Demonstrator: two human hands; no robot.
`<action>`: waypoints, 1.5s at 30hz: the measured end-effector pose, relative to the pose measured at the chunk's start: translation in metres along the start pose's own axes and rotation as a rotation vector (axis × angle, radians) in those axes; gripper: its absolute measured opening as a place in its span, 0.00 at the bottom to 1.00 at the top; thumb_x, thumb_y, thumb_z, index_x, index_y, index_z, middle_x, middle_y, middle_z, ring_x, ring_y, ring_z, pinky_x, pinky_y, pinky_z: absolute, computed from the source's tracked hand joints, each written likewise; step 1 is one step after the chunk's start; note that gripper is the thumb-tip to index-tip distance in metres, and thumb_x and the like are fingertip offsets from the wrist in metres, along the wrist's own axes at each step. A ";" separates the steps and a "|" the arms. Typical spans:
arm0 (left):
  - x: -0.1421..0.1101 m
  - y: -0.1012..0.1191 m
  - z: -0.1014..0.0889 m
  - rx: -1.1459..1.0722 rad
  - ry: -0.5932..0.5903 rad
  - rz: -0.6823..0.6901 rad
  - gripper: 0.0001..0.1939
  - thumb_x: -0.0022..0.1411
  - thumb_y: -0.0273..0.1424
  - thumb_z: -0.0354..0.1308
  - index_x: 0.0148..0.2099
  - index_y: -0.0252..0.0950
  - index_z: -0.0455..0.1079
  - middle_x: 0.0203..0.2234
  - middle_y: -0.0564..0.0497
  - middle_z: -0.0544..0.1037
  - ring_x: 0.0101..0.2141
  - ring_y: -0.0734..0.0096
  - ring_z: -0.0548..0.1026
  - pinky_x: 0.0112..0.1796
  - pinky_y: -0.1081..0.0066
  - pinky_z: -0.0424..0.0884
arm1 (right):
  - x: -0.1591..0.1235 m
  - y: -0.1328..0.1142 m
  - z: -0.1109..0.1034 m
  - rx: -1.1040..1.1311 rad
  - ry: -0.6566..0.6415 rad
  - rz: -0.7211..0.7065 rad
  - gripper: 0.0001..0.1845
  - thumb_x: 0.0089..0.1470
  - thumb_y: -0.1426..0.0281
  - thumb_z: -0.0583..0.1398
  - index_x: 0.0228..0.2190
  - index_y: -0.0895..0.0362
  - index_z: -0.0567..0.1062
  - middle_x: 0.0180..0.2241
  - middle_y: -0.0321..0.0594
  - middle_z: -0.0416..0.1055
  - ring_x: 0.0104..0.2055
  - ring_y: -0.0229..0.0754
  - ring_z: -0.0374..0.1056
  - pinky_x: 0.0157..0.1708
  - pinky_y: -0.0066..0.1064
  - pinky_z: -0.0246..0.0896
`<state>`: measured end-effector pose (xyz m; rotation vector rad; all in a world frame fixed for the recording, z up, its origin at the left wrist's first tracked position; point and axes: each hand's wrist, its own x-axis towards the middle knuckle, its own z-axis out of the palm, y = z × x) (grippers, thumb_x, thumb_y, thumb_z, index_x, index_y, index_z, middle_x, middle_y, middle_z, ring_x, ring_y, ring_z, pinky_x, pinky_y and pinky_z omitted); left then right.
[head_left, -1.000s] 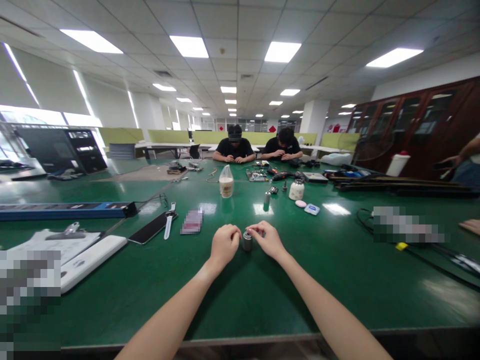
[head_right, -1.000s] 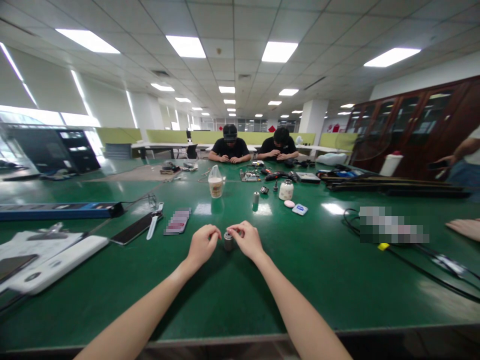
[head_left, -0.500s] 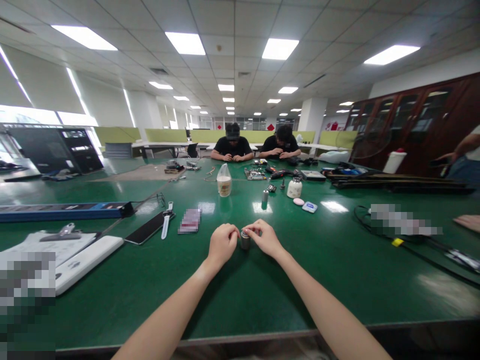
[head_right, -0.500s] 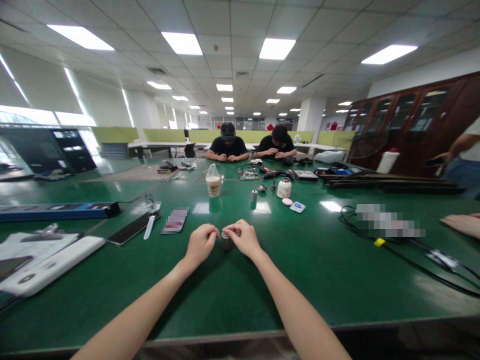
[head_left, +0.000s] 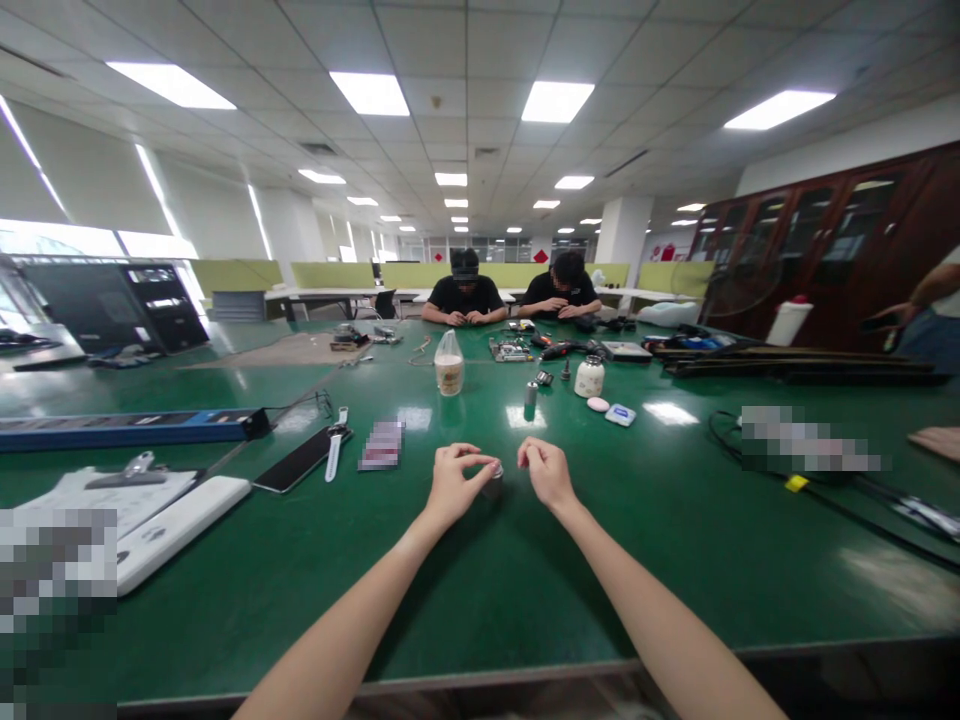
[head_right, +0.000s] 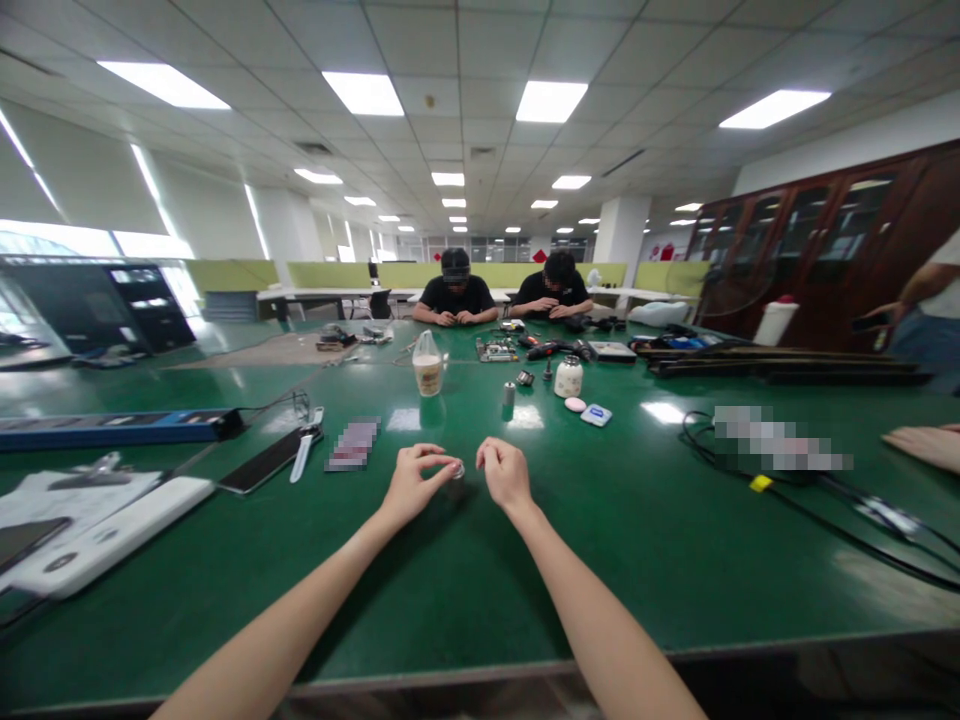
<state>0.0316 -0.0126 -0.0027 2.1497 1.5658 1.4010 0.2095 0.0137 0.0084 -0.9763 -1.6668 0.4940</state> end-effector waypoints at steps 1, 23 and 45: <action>0.001 0.000 0.000 -0.007 -0.007 -0.008 0.07 0.57 0.39 0.61 0.36 0.46 0.79 0.38 0.50 0.76 0.45 0.62 0.67 0.50 0.60 0.62 | -0.001 0.000 0.001 -0.007 0.002 0.003 0.16 0.51 0.71 0.48 0.15 0.56 0.64 0.17 0.34 0.61 0.22 0.36 0.59 0.27 0.26 0.51; 0.011 -0.049 -0.022 0.392 -0.128 -0.325 0.15 0.52 0.48 0.61 0.41 0.52 0.78 0.40 0.47 0.74 0.45 0.52 0.64 0.42 0.61 0.62 | -0.003 0.000 0.001 -0.194 -0.024 -0.019 0.16 0.53 0.68 0.47 0.16 0.56 0.52 0.16 0.30 0.48 0.20 0.32 0.49 0.24 0.28 0.39; 0.008 0.011 -0.009 0.105 -0.001 0.073 0.07 0.57 0.39 0.61 0.36 0.47 0.79 0.34 0.51 0.78 0.42 0.62 0.67 0.44 0.61 0.61 | -0.003 -0.002 0.001 -0.256 -0.067 -0.055 0.16 0.54 0.69 0.47 0.17 0.56 0.55 0.17 0.31 0.53 0.22 0.34 0.52 0.25 0.27 0.42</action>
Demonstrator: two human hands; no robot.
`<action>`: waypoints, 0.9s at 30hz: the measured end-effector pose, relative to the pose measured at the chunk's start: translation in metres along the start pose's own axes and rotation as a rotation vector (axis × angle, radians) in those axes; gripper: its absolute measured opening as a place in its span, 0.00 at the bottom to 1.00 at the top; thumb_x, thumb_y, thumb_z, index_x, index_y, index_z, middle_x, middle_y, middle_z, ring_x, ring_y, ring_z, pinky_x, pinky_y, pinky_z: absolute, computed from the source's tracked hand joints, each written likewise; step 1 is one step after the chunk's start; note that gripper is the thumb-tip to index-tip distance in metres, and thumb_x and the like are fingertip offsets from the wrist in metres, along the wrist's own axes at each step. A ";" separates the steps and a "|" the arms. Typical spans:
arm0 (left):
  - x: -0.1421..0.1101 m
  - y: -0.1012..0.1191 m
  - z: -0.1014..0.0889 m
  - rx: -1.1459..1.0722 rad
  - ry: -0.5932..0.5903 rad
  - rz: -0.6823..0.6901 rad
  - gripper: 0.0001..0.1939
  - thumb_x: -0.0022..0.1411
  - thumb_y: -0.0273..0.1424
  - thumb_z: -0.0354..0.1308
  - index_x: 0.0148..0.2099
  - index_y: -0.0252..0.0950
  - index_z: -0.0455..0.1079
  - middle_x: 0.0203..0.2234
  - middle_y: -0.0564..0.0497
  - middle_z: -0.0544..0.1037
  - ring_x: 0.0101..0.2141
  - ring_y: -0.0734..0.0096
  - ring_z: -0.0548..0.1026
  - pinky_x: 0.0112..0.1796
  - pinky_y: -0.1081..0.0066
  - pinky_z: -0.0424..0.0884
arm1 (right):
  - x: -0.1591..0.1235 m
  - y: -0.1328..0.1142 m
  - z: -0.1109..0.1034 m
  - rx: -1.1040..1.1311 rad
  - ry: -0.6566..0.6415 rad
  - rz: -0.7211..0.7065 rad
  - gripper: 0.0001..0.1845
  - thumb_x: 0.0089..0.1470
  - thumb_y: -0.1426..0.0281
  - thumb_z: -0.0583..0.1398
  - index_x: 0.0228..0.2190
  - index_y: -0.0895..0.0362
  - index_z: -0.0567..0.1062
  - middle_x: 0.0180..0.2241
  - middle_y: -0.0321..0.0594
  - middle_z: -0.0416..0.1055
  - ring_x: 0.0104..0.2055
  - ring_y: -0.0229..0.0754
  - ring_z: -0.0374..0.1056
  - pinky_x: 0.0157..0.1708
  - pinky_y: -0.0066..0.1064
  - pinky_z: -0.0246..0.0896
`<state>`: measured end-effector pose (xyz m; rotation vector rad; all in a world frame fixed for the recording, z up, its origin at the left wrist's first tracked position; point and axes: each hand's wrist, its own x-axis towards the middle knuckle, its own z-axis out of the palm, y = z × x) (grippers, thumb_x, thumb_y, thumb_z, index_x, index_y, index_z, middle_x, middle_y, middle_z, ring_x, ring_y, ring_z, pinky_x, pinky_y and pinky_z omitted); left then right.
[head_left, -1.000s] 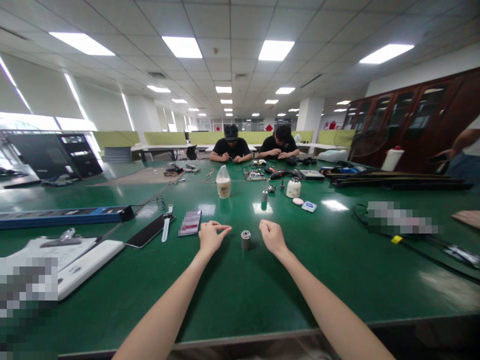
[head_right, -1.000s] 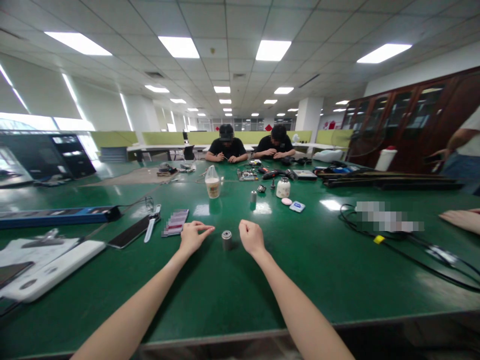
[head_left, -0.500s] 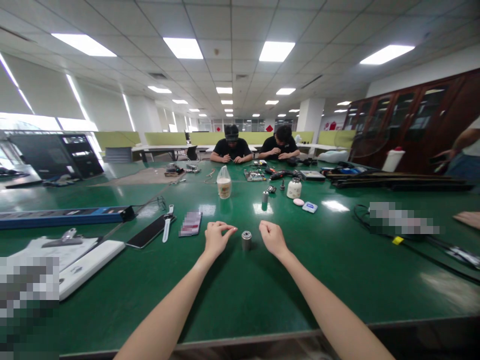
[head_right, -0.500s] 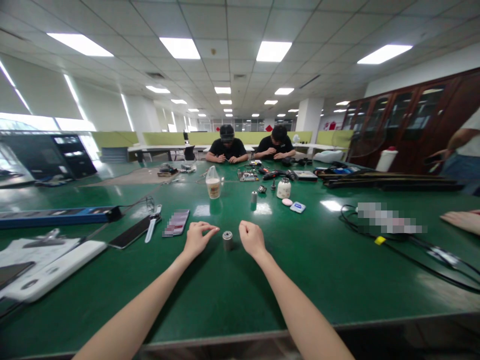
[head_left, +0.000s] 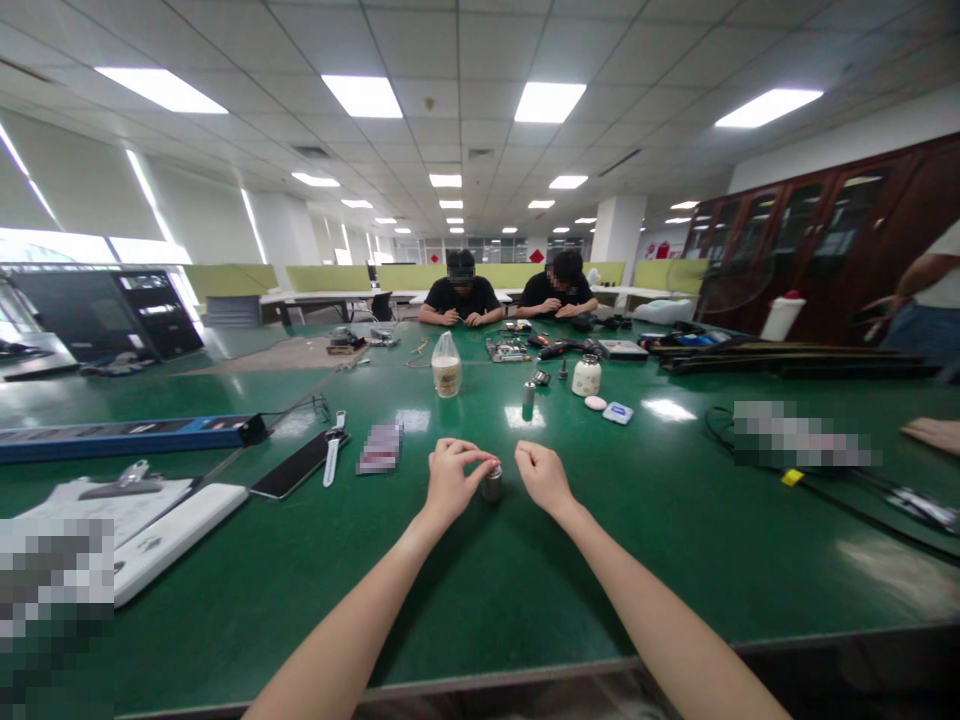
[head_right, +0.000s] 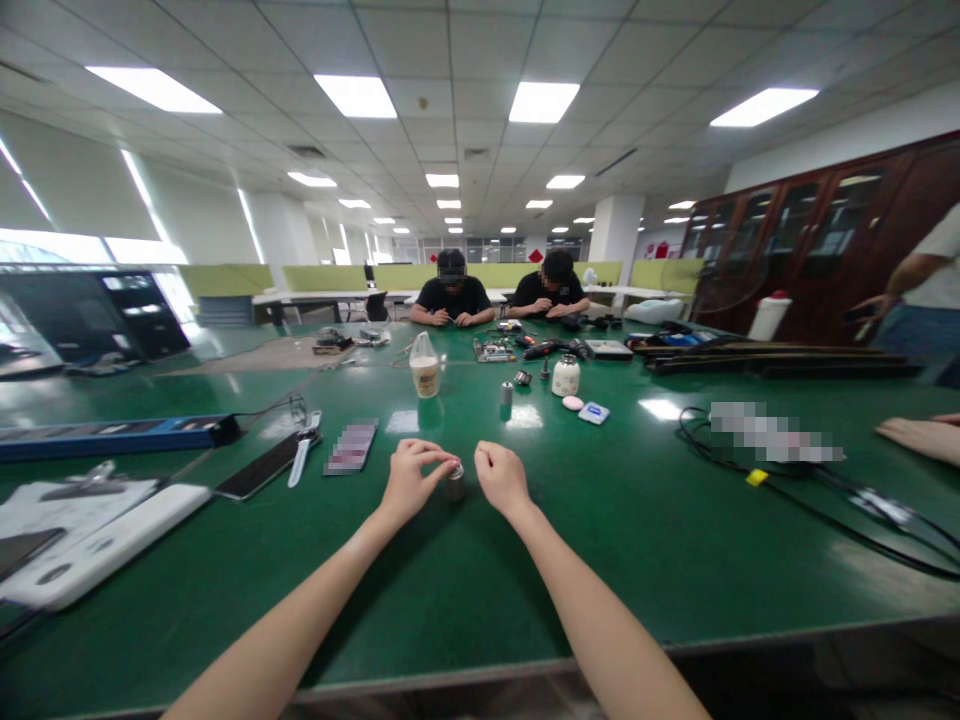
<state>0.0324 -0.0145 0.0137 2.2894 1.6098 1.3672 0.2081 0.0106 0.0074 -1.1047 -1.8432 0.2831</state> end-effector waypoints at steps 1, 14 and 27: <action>0.000 0.000 0.000 0.014 -0.001 0.011 0.07 0.57 0.39 0.61 0.36 0.47 0.79 0.34 0.51 0.78 0.42 0.62 0.67 0.44 0.61 0.60 | 0.000 0.000 0.000 -0.001 0.001 -0.001 0.16 0.54 0.69 0.47 0.16 0.56 0.56 0.17 0.31 0.53 0.22 0.34 0.52 0.25 0.27 0.42; -0.007 -0.005 -0.002 0.050 0.138 -0.038 0.14 0.66 0.31 0.46 0.47 0.41 0.72 0.41 0.50 0.77 0.44 0.63 0.68 0.46 0.63 0.61 | -0.005 -0.013 -0.004 -0.053 -0.165 -0.004 0.14 0.54 0.60 0.58 0.37 0.48 0.81 0.23 0.34 0.66 0.25 0.36 0.61 0.26 0.26 0.51; -0.009 -0.007 -0.006 0.035 0.131 -0.047 0.12 0.61 0.26 0.47 0.32 0.40 0.71 0.32 0.52 0.78 0.40 0.62 0.69 0.43 0.63 0.61 | 0.011 0.034 0.002 -0.136 -0.054 0.133 0.16 0.54 0.55 0.58 0.36 0.47 0.81 0.24 0.36 0.66 0.27 0.38 0.62 0.29 0.28 0.52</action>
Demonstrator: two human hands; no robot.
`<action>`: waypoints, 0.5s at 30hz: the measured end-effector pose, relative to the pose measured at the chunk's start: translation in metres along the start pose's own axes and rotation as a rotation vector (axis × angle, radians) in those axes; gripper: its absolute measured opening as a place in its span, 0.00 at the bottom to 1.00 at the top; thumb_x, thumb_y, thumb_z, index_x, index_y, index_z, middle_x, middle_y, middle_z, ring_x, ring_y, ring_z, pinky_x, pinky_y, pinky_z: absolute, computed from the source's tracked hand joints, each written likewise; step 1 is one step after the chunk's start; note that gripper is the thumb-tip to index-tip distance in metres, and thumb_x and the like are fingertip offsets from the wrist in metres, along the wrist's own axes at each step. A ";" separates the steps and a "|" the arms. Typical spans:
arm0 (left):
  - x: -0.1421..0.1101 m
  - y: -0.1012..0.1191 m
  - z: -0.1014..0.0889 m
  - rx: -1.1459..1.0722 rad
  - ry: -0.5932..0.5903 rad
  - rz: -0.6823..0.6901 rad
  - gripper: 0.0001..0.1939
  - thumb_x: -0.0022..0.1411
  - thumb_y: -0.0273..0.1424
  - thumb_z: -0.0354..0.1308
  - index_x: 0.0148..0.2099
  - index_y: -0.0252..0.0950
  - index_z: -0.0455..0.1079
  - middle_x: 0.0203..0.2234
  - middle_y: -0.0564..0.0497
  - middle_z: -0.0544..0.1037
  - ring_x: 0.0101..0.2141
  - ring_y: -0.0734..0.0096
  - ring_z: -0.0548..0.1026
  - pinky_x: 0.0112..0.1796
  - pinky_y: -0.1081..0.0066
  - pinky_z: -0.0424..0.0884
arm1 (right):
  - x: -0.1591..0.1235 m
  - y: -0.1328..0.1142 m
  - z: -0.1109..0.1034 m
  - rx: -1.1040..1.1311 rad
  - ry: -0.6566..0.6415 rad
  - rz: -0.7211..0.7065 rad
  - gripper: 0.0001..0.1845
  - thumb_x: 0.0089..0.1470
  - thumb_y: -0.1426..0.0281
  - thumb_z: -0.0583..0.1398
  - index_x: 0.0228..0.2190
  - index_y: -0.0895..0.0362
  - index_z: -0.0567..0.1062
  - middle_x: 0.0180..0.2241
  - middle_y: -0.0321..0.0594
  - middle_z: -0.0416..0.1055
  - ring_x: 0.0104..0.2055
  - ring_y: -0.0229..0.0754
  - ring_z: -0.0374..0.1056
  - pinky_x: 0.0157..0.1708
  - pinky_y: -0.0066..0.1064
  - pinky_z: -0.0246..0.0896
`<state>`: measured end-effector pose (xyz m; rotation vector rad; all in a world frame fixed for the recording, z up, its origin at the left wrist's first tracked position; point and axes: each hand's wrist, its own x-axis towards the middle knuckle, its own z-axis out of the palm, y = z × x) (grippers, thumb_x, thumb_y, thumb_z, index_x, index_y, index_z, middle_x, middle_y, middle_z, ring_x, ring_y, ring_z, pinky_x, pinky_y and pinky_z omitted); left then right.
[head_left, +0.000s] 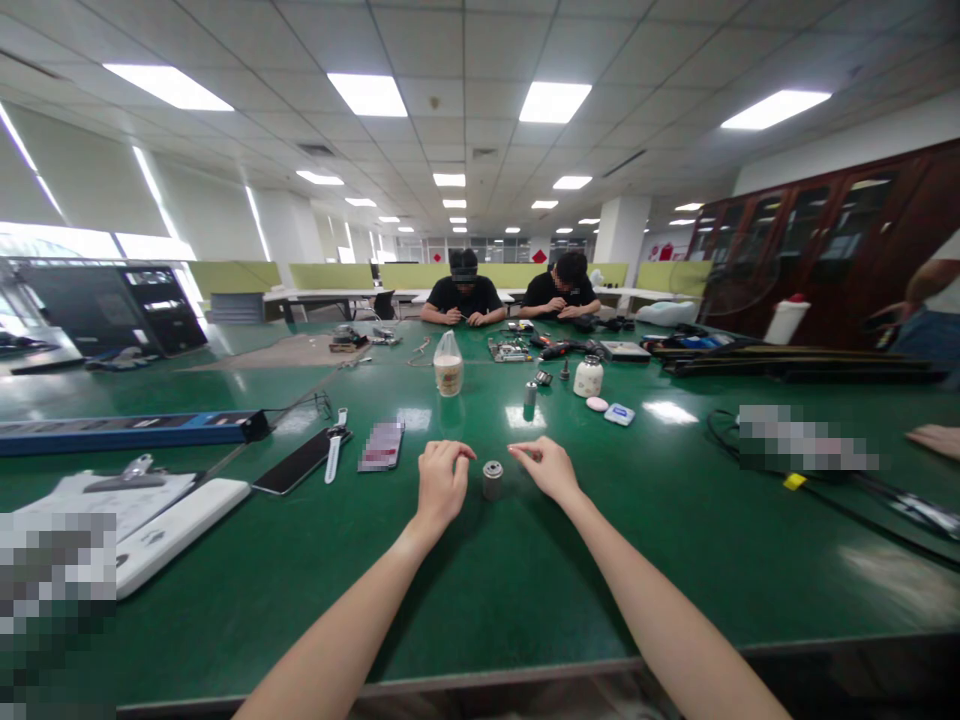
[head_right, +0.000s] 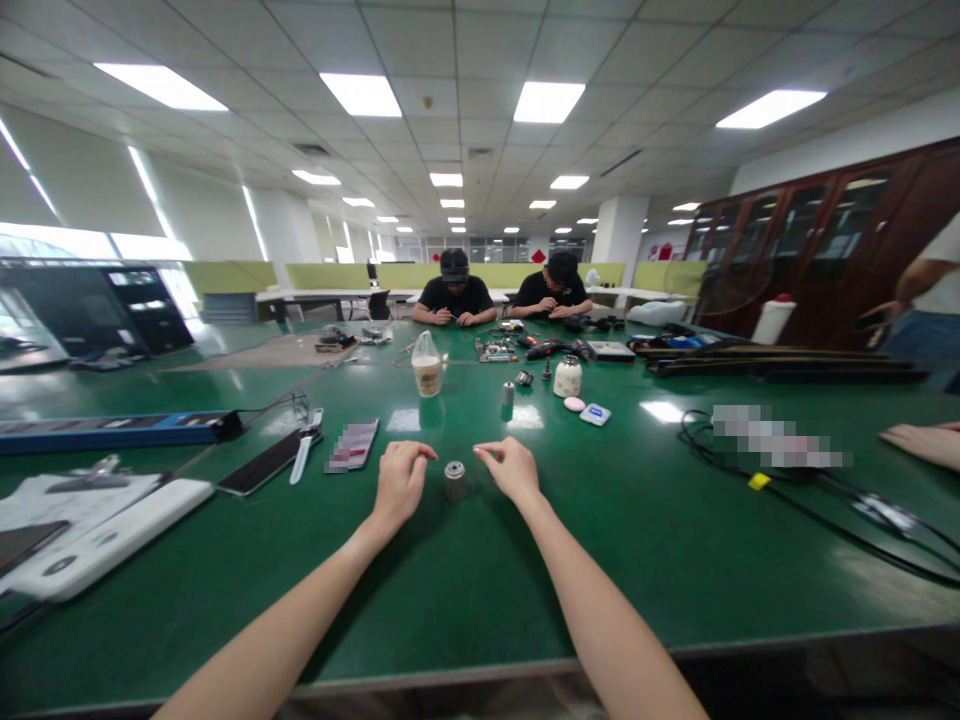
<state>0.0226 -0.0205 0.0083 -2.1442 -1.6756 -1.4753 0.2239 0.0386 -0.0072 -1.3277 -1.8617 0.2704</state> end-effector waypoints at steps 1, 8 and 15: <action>0.000 0.000 -0.001 0.003 -0.002 -0.002 0.12 0.61 0.26 0.46 0.30 0.39 0.70 0.31 0.51 0.77 0.39 0.62 0.69 0.42 0.63 0.61 | 0.001 0.006 0.000 -0.054 -0.023 0.016 0.14 0.54 0.56 0.58 0.36 0.46 0.81 0.25 0.37 0.67 0.29 0.38 0.63 0.31 0.29 0.53; 0.000 0.002 -0.003 0.009 -0.020 -0.026 0.13 0.59 0.26 0.45 0.26 0.39 0.66 0.25 0.52 0.75 0.34 0.64 0.70 0.40 0.64 0.60 | 0.001 0.023 0.004 -0.207 -0.134 0.064 0.13 0.56 0.58 0.58 0.38 0.44 0.80 0.31 0.39 0.70 0.34 0.41 0.65 0.40 0.36 0.53; 0.001 0.002 -0.004 0.013 0.010 -0.038 0.13 0.59 0.26 0.44 0.27 0.38 0.66 0.24 0.53 0.75 0.32 0.67 0.71 0.41 0.65 0.59 | 0.001 0.023 0.005 -0.192 -0.128 0.067 0.16 0.54 0.54 0.58 0.39 0.45 0.80 0.30 0.38 0.68 0.33 0.40 0.64 0.39 0.35 0.53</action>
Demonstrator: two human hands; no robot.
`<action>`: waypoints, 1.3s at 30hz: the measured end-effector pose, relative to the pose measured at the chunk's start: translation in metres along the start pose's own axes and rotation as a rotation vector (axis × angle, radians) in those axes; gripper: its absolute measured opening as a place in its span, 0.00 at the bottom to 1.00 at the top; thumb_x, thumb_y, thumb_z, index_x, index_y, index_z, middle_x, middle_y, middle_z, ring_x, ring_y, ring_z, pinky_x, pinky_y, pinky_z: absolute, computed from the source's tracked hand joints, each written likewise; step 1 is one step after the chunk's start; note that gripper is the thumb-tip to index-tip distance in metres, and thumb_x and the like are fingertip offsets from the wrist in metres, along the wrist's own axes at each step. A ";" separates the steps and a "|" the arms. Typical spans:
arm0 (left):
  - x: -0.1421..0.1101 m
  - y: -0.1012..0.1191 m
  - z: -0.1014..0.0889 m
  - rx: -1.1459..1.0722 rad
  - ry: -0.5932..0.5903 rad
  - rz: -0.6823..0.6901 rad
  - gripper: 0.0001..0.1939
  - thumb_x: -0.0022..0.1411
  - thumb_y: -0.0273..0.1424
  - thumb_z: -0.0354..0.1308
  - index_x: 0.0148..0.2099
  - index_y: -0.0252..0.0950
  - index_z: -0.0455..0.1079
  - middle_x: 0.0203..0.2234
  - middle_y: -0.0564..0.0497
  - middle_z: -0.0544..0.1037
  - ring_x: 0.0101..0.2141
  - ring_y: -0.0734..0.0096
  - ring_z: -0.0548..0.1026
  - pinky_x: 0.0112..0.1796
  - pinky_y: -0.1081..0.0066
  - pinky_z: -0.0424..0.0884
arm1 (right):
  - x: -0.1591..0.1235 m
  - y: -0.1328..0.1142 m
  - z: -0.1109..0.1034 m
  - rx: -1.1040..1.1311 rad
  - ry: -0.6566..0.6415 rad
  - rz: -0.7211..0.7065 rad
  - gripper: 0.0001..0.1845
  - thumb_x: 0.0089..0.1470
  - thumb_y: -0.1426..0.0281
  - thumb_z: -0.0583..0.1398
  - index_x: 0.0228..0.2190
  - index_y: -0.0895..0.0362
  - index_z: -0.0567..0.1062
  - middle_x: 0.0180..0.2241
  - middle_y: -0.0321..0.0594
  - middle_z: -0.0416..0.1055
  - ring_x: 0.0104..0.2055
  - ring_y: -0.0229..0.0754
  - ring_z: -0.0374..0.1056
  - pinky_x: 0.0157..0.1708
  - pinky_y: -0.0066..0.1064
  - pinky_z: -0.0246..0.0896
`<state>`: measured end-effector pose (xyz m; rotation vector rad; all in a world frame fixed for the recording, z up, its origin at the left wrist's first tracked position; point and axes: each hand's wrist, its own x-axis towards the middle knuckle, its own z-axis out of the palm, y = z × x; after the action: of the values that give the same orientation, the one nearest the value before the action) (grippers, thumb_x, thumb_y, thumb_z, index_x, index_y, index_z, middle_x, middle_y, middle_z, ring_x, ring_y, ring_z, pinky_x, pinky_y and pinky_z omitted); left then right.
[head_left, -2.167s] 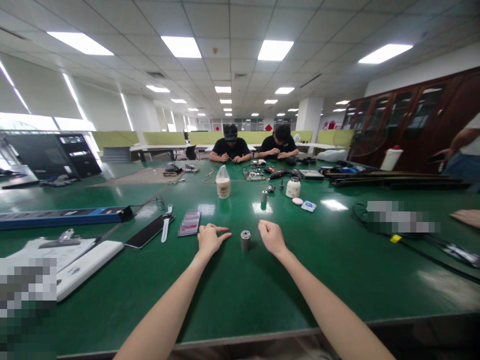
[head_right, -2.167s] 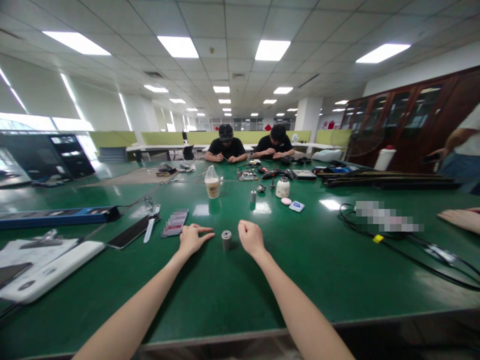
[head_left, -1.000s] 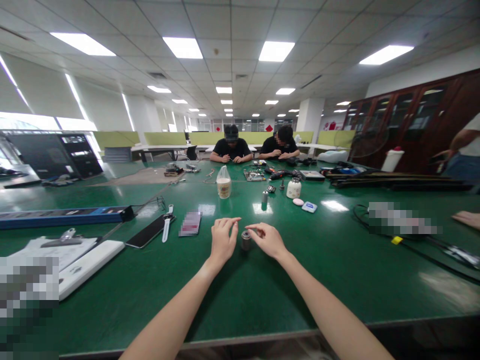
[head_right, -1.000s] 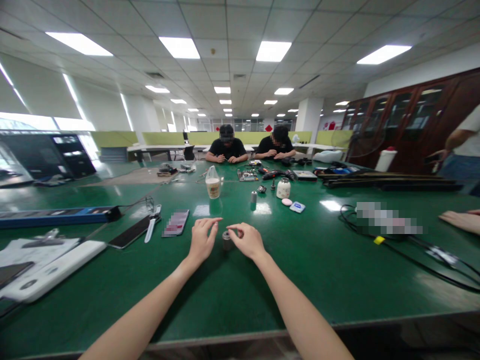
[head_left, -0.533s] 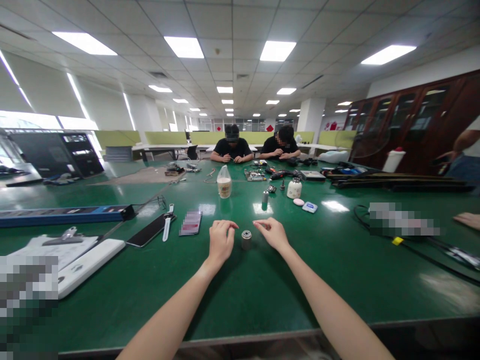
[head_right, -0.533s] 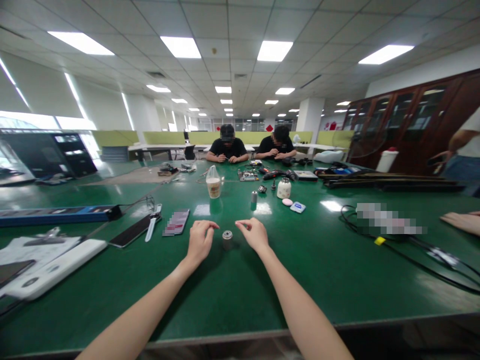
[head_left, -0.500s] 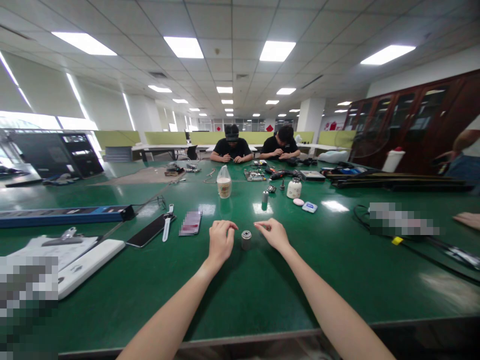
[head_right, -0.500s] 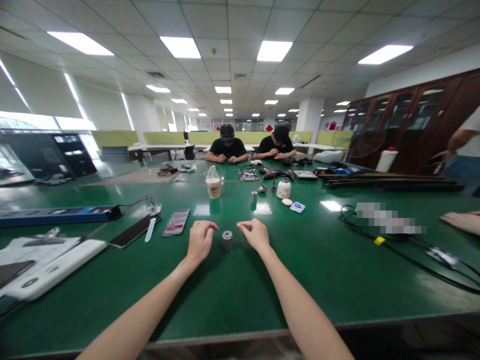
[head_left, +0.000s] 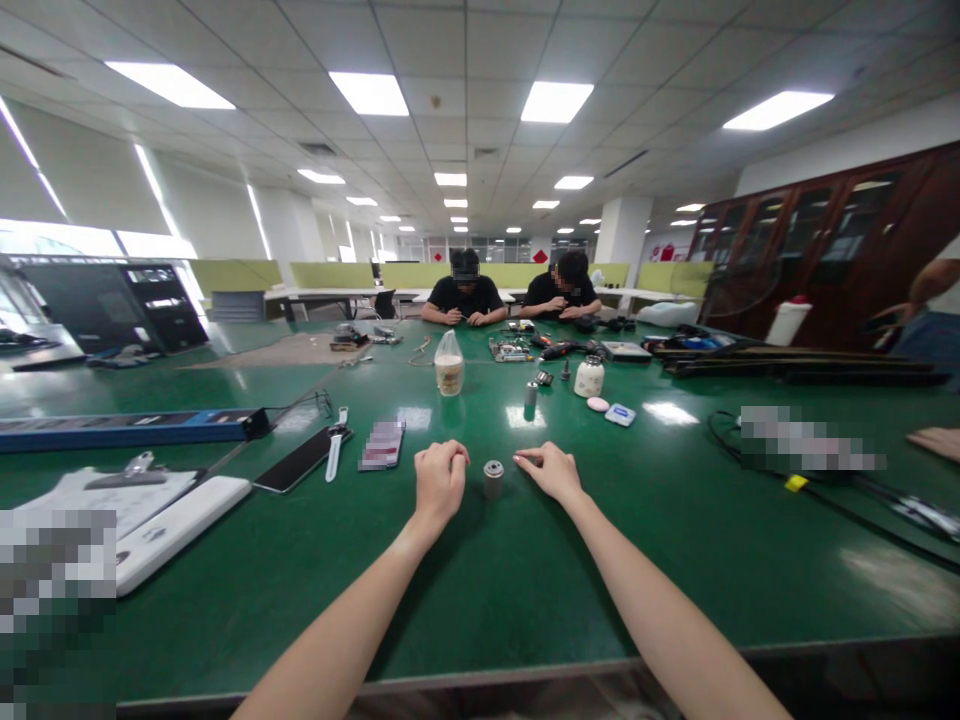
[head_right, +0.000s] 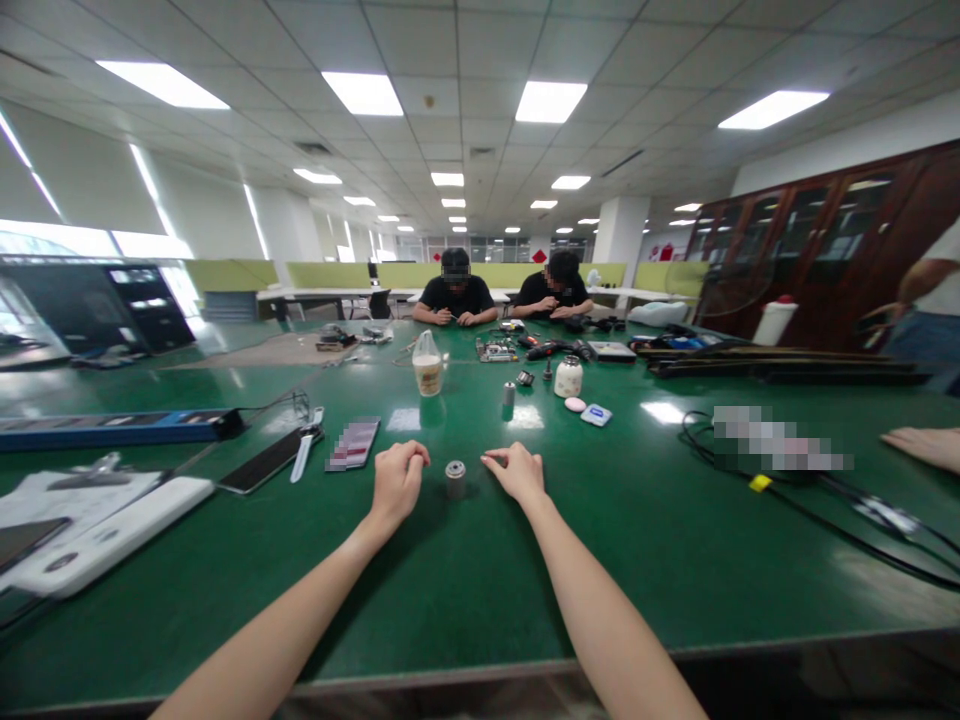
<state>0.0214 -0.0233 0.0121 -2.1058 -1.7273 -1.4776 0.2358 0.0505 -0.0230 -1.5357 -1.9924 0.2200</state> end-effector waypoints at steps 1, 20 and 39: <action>0.000 0.000 0.000 -0.006 -0.002 0.001 0.13 0.59 0.26 0.44 0.26 0.38 0.66 0.24 0.53 0.75 0.31 0.67 0.71 0.40 0.65 0.59 | 0.000 0.000 0.000 -0.003 -0.003 -0.003 0.15 0.53 0.54 0.58 0.38 0.44 0.80 0.30 0.38 0.67 0.33 0.40 0.64 0.39 0.35 0.53; -0.003 -0.004 0.006 -0.089 -0.056 0.019 0.12 0.61 0.26 0.46 0.32 0.38 0.71 0.27 0.54 0.77 0.31 0.70 0.73 0.37 0.70 0.63 | -0.024 -0.059 -0.021 0.279 0.040 -0.295 0.11 0.56 0.61 0.59 0.37 0.48 0.80 0.27 0.36 0.66 0.30 0.36 0.63 0.31 0.27 0.53; -0.002 -0.003 0.018 -0.120 -0.110 0.120 0.08 0.59 0.38 0.60 0.38 0.44 0.79 0.33 0.50 0.75 0.39 0.65 0.68 0.43 0.64 0.65 | -0.028 -0.060 -0.027 0.347 0.201 -0.148 0.27 0.62 0.53 0.47 0.33 0.52 0.82 0.22 0.36 0.68 0.24 0.35 0.62 0.26 0.26 0.51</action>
<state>0.0301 -0.0138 -0.0006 -2.3467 -1.5488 -1.4938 0.2055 -0.0005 0.0170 -1.1408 -1.7901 0.3187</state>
